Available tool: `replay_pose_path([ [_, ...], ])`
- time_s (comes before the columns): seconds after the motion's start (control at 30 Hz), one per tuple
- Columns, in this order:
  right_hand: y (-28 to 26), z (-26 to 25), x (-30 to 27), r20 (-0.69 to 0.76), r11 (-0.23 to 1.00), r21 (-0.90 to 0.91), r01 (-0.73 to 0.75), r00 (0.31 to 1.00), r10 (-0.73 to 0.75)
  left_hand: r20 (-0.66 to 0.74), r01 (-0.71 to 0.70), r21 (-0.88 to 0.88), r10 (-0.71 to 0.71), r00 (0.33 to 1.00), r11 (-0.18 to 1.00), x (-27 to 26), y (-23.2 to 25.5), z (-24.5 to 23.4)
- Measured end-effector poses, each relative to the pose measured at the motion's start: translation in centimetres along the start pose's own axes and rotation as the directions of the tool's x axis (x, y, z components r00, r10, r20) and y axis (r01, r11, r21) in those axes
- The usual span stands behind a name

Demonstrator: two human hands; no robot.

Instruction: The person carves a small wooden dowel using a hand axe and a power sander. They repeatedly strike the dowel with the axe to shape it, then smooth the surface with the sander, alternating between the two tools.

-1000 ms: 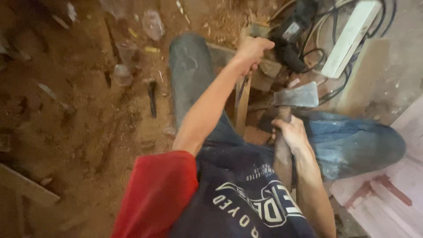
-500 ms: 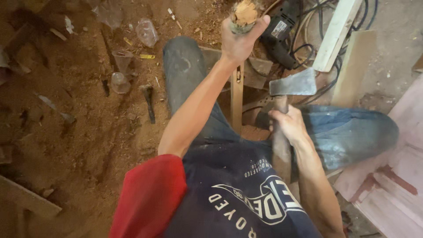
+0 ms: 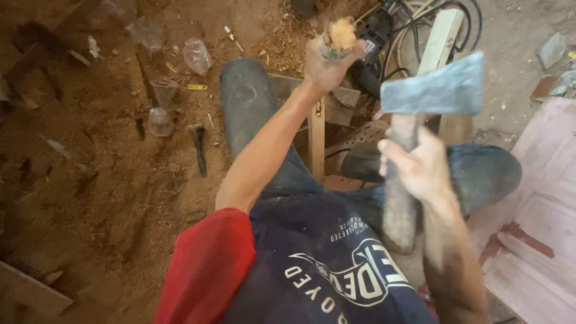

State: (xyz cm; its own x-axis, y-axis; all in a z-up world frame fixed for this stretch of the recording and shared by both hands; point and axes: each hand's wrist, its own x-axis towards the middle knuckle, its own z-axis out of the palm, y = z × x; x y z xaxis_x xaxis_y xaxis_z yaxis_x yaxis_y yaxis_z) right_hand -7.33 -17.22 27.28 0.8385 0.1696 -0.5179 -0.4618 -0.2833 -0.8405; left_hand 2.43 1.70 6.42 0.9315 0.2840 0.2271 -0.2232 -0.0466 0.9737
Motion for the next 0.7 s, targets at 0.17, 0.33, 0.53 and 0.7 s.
replay_pose_path([
  [0.17, -9.3, 0.1, -2.7, -0.131, 0.862, -0.279, 0.423, 0.873, -0.471, 0.027, 0.010, 0.014, -0.010, 1.000, 1.000, -0.9, 0.6, 0.0],
  [0.33, -6.8, 4.5, 3.8, 0.066, 0.497, -0.858, 0.128, 0.988, -0.141, 0.158, -0.346, 0.158, 0.322, 0.933, 0.925, -1.5, 0.5, -0.8],
  [0.53, -9.9, 2.0, 1.5, 0.090, 0.568, -0.800, 0.195, 0.974, -0.208, 0.065, 0.051, -0.039, -0.049, 0.997, 0.998, -0.2, 1.4, -1.0],
  [0.7, -14.6, 2.3, -2.4, -0.033, 0.490, -0.724, 0.486, 0.684, -0.729, 0.038, 0.177, -0.067, -0.175, 0.984, 0.982, -1.2, -0.6, -0.6],
])
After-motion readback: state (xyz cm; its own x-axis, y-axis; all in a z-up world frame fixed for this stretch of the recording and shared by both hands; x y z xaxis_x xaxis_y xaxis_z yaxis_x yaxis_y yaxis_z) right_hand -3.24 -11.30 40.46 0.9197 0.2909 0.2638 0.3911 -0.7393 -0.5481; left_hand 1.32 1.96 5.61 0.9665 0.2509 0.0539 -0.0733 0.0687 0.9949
